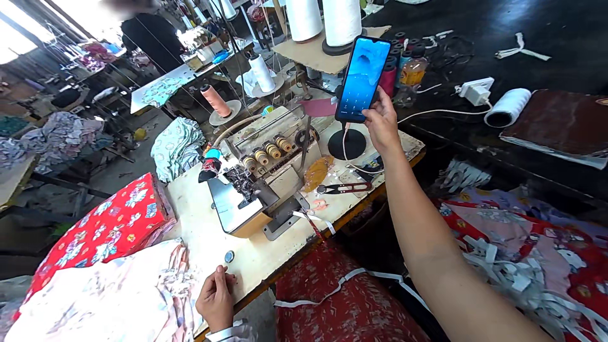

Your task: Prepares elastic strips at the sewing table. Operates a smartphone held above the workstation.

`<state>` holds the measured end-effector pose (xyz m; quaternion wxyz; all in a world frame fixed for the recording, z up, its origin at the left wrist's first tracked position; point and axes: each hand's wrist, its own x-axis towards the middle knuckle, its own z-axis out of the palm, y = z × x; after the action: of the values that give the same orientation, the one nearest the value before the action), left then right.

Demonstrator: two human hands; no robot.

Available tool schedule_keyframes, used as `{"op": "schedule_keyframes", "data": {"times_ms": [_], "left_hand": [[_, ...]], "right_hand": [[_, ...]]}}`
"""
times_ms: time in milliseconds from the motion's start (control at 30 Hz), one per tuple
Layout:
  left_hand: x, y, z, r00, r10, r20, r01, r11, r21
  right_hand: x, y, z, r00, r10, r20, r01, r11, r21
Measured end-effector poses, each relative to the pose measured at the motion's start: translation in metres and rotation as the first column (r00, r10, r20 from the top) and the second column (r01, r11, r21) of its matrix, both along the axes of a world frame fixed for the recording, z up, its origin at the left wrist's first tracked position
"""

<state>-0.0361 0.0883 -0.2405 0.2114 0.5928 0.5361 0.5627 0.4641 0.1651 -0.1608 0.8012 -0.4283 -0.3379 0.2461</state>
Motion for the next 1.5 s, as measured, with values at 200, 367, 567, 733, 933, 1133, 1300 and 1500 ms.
{"op": "schedule_keyframes", "data": {"times_ms": [200,367,567,733,933,1133,1300,1500], "left_hand": [[0.002,0.000,0.000,1.000,0.004,0.010,-0.004,1.000,-0.001],[0.001,0.000,0.000,1.000,0.005,0.009,-0.005,1.000,0.004],[0.002,0.000,0.001,1.000,0.005,0.008,-0.005,1.000,-0.006],[0.002,0.001,0.001,1.000,-0.001,0.018,0.001,1.000,0.001],[0.000,0.002,0.000,1.000,-0.017,-0.003,0.017,1.000,-0.002],[0.001,0.003,0.000,1.000,-0.008,0.005,0.008,1.000,-0.003],[0.002,0.002,0.000,1.000,-0.018,0.012,0.018,1.000,0.008],[0.002,0.001,-0.001,1.000,-0.010,0.015,0.010,1.000,0.010]], "right_hand": [[-0.001,0.004,0.001,0.999,-0.052,-0.011,0.052,0.999,-0.012],[-0.001,0.005,0.000,0.998,-0.062,-0.005,0.062,0.998,-0.010],[-0.017,0.007,0.015,0.986,-0.164,0.022,0.165,0.985,-0.050],[-0.028,0.018,0.019,0.961,-0.263,0.088,0.272,0.957,-0.106],[-0.026,0.023,0.029,0.929,-0.361,0.083,0.371,0.907,-0.198],[-0.023,0.013,0.028,0.961,-0.273,0.051,0.277,0.951,-0.140],[-0.012,0.011,0.019,0.960,-0.268,0.080,0.275,0.957,-0.094],[-0.009,0.002,0.017,0.974,-0.211,0.084,0.220,0.967,-0.129]]}}
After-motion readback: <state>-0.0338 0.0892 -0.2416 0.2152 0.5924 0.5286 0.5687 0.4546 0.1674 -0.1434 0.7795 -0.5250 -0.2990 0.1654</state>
